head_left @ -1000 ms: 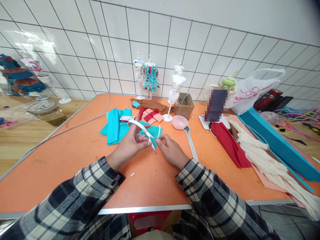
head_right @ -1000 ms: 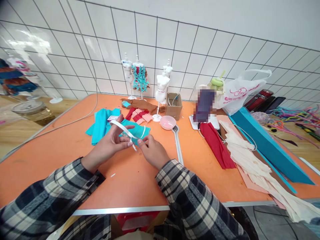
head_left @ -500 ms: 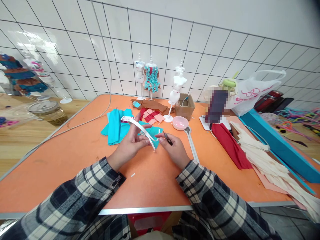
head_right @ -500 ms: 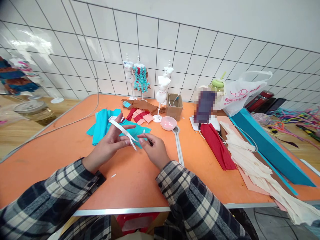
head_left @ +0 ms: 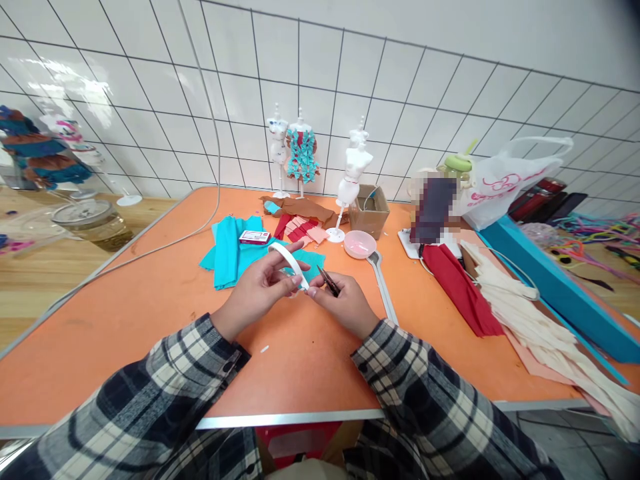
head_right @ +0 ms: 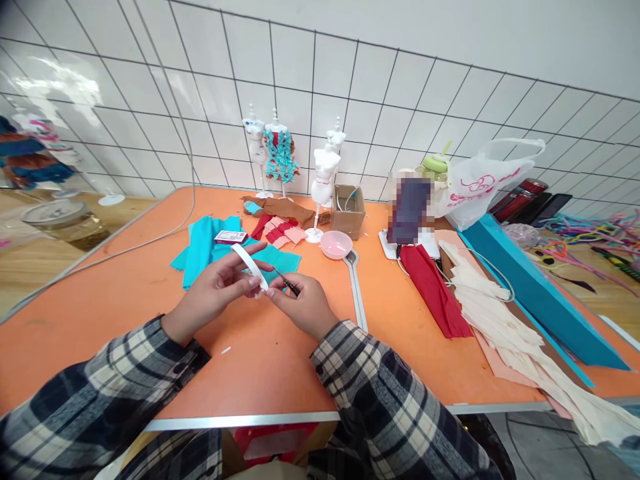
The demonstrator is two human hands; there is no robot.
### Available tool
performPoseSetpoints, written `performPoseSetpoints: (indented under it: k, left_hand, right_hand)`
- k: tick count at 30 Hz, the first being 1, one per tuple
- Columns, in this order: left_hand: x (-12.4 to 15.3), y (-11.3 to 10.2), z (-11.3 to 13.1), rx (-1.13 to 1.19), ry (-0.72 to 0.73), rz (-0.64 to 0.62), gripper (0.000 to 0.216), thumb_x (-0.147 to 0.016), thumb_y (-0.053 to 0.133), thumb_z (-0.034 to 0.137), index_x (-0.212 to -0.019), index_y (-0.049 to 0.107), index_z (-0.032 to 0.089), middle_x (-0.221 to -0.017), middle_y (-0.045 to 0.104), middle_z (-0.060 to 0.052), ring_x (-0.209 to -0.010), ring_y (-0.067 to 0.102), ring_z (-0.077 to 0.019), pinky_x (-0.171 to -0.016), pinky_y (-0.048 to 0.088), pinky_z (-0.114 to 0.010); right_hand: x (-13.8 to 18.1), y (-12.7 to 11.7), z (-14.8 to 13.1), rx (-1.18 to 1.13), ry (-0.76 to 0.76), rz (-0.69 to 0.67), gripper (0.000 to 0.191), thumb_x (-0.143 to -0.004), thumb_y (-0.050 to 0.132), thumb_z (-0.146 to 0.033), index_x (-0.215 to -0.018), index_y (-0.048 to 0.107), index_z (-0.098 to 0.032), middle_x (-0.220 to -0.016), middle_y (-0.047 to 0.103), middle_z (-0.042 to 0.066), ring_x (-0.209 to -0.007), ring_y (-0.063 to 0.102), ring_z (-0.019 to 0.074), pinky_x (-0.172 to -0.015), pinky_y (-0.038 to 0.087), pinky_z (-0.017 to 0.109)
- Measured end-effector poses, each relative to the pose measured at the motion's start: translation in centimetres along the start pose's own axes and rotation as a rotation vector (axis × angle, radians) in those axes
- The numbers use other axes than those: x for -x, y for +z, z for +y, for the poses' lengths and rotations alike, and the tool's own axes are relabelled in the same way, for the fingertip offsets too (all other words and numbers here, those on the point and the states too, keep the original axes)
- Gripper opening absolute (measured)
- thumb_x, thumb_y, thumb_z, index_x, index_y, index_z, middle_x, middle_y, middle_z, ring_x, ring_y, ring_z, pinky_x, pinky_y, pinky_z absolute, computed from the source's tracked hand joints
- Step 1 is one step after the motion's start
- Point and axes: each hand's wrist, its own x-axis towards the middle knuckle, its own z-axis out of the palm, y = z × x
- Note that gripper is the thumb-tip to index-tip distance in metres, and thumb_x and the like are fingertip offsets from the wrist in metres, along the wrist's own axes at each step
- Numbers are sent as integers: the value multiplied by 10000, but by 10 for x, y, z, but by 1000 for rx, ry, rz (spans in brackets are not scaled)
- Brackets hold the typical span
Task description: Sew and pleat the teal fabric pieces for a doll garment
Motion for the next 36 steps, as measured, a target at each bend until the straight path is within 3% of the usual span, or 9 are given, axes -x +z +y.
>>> performPoseSetpoints:
  k: [4,7,10,15,21,24,31,36]
  left_hand:
    - [0,4,0,-50,40,62,696,-785,709,334,-1419,458,196,-1091,708,-107,-763,641,-160,-688,526,-285]
    - [2,8,1,-67,82,106,674,-789,708,353,-1404,482,194,-1074,712,-107,-783,653,-176,-704,544,-299]
    - [4,11,5,-3,59,75,735,-802,691,371,-1460,395,230,-1102,703,-109,-664,632,-139,-545,523,-238]
    - [4,13,10,35,-2,76,793,-807,685,401,-1496,323,249,-1094,709,-109,-533,585,-88,-412,442,-177]
    - [2,15,3,106,38,106,848,-795,714,347,-1513,273,246,-1073,709,-89,-739,684,-159,-626,576,-274]
    - [2,15,1,140,38,169,836,-773,737,338,-1491,324,229,-1087,702,-94,-775,699,-178,-713,597,-336]
    - [-1,9,1,161,25,81,958,-716,781,243,-1513,249,267,-1156,655,-82,-766,706,-147,-782,575,-315]
    - [-2,7,-1,162,0,58,1031,-694,789,215,-1525,187,316,-1159,622,-73,-784,713,-162,-759,582,-323]
  right_hand:
    - [0,-1,-2,12,-87,45,147,-773,630,-327,-750,628,-182,-839,555,16,-610,429,105,-564,352,247]
    - [1,0,-4,50,-82,46,160,-801,602,-345,-762,623,-192,-760,567,7,-617,455,121,-571,363,251]
    - [3,2,-5,-10,-23,22,199,-816,589,-383,-752,589,-195,-632,520,-24,-574,432,117,-551,347,248]
    - [3,3,-8,-246,28,-14,294,-774,633,-478,-757,546,-198,-705,627,6,-618,517,125,-572,395,246]
    - [2,3,-5,-372,128,-183,316,-795,616,-496,-801,534,-191,-673,646,-2,-442,308,60,-432,238,212]
    - [1,4,-3,-374,161,-182,321,-795,613,-499,-814,544,-186,-679,647,-3,-430,291,55,-418,206,214]
    - [-1,5,-5,-335,151,-157,286,-786,648,-456,-795,546,-188,-642,634,-9,-571,529,114,-519,368,229]
    - [-1,5,-5,-305,131,-122,276,-786,652,-446,-761,549,-191,-641,636,-12,-627,580,136,-610,447,259]
